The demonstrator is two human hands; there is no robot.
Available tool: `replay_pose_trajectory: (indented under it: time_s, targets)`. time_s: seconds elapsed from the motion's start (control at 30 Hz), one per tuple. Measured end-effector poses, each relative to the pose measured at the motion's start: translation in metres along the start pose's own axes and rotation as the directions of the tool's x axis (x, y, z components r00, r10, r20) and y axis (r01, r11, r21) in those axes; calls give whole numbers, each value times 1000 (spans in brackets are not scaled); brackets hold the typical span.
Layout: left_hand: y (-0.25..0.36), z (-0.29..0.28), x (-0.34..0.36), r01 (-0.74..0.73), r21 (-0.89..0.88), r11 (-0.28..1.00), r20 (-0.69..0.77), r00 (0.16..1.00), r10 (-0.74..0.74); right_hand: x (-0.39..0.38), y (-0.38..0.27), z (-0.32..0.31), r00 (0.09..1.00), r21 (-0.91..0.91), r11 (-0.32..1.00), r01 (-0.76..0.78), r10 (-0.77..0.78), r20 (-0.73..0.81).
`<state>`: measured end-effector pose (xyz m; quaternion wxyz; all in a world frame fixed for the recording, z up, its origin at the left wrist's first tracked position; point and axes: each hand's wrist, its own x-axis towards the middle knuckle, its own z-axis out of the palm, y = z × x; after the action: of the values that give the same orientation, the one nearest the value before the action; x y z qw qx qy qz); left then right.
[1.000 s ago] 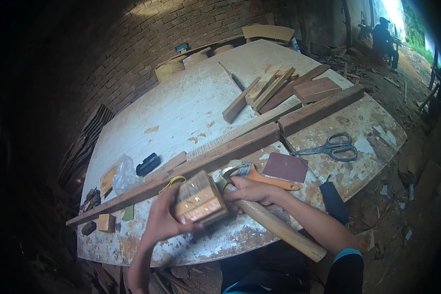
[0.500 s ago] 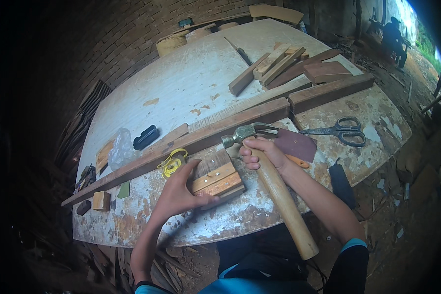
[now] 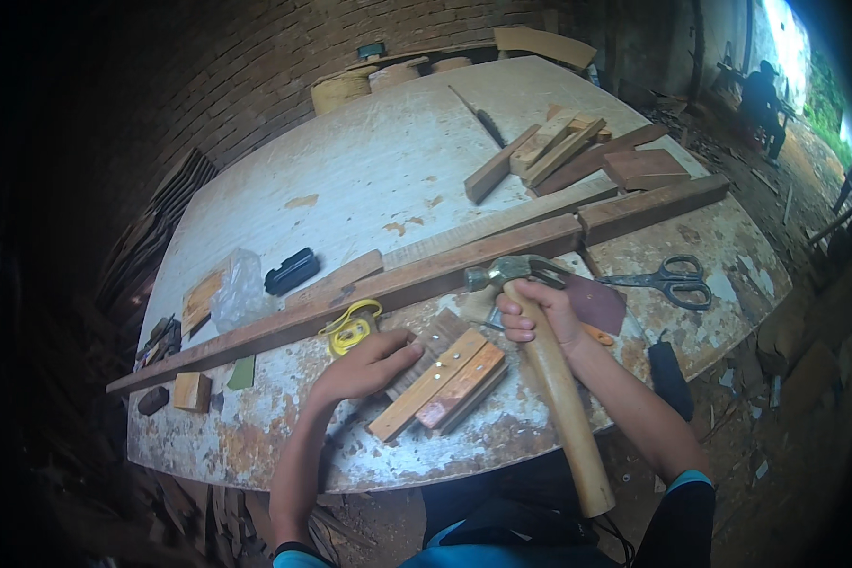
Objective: Measure, assemble, hammer, and clean wooden pieces in a workshop environment.
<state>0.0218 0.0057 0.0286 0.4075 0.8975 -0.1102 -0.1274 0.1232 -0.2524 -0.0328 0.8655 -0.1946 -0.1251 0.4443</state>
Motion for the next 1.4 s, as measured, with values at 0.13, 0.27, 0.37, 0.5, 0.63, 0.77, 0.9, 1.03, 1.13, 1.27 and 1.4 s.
replay_pose_trajectory:
  time_s: [0.13,0.27,0.37,0.5,0.63,0.77,0.9,1.03,1.13,1.27,1.4]
  targets:
    - [-5,8,8,56,-179,982,-42,997,-64,-2,-2,10,999,-119,993,20,-25,-44]
    - [-16,15,16,46,-479,877,-1,999,-53,-5,-2,19,1000,-233,972,-7,6,-4]
    - [-18,18,18,16,-437,899,-25,999,-30,-21,7,65,995,-322,945,46,-73,-71]
    - [-23,20,17,8,-599,801,26,1000,10,-40,16,140,919,-891,284,-355,-67,-387]
    - [-26,19,15,31,-655,755,39,999,-8,-41,25,183,988,-906,-419,-65,-157,1]
    - [-22,19,16,73,-691,719,80,997,-25,-38,28,185,964,-845,-473,-249,-34,-265]
    - [-25,20,14,83,-620,780,62,996,-57,-45,28,195,990,-932,-352,-85,-137,-39]
    - [-23,21,17,30,-625,780,28,999,-16,-43,32,188,996,-912,-402,-85,-71,-62]
    - [-22,20,17,13,-602,798,7,1000,-11,-42,29,197,992,-871,-476,-118,-26,-121]
    - [-18,19,15,22,-601,799,10,1000,-21,-49,35,195,992,-943,-319,-92,-111,-59]
    - [-31,23,16,10,-551,835,-10,1000,-19,-42,30,197,999,-880,-472,-41,-18,-37]
